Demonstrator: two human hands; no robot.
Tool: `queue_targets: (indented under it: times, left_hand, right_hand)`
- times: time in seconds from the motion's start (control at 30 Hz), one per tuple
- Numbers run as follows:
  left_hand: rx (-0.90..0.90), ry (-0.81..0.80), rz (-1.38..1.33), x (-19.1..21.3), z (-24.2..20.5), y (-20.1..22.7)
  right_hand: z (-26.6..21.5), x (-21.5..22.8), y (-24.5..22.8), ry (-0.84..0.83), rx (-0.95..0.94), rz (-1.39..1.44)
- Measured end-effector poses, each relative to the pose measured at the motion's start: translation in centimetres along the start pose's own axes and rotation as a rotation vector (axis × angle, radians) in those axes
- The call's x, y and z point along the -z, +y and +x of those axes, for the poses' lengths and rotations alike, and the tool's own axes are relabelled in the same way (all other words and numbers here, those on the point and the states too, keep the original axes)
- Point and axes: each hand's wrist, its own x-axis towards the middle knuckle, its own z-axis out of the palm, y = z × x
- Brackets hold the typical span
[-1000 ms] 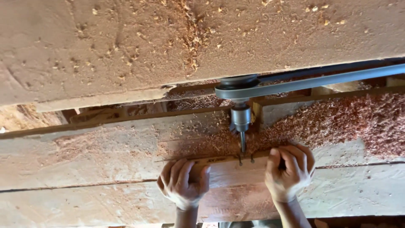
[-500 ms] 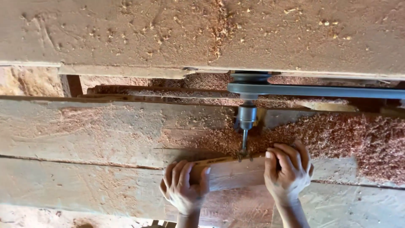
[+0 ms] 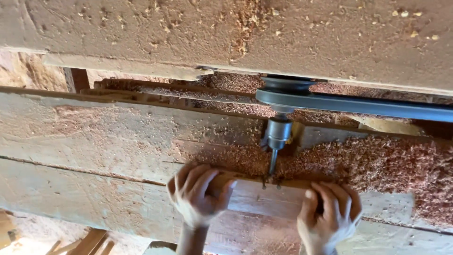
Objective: Milling grooves into small wood planks using a powered woodworking machine.
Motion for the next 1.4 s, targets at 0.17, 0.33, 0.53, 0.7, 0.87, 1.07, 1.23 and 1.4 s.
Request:
queue_targets:
  times: [0.17,0.33,0.53,0.7,0.87,1.07,1.23,1.4]
  left_hand:
    - [-0.062,-0.071,0.018,0.8,0.6,-0.3]
    - [-0.105,-0.101,-0.005,1.0,0.5,-1.4]
    - [-0.091,-0.114,-0.005,1.2,0.6,-2.8]
    - [-0.095,-0.080,-0.023,1.1,1.2,-3.1]
    - [-0.071,-0.080,-0.006,0.8,1.0,-2.7]
    - [-0.058,-0.076,0.047,0.8,-1.8,-2.1]
    - [-0.017,-0.138,0.041,3.1,-4.2,-1.4]
    - [-0.073,-0.134,0.047,2.6,-4.5,-3.1]
  right_hand:
    - [0.1,2.1,-0.1,-0.079,0.040,-0.032]
    - [-0.4,1.7,1.8,-0.079,0.085,0.017]
    - [-1.8,-0.1,1.9,-0.055,0.034,0.225]
    - [-0.9,0.0,0.9,-0.085,0.017,0.298]
    - [-0.4,0.1,1.0,-0.092,-0.012,0.338]
    - [-1.2,1.0,1.5,-0.073,-0.009,0.378]
    - [-3.5,3.3,2.0,-0.201,-0.024,0.418]
    - [-5.3,1.5,2.7,-0.140,0.059,0.433]
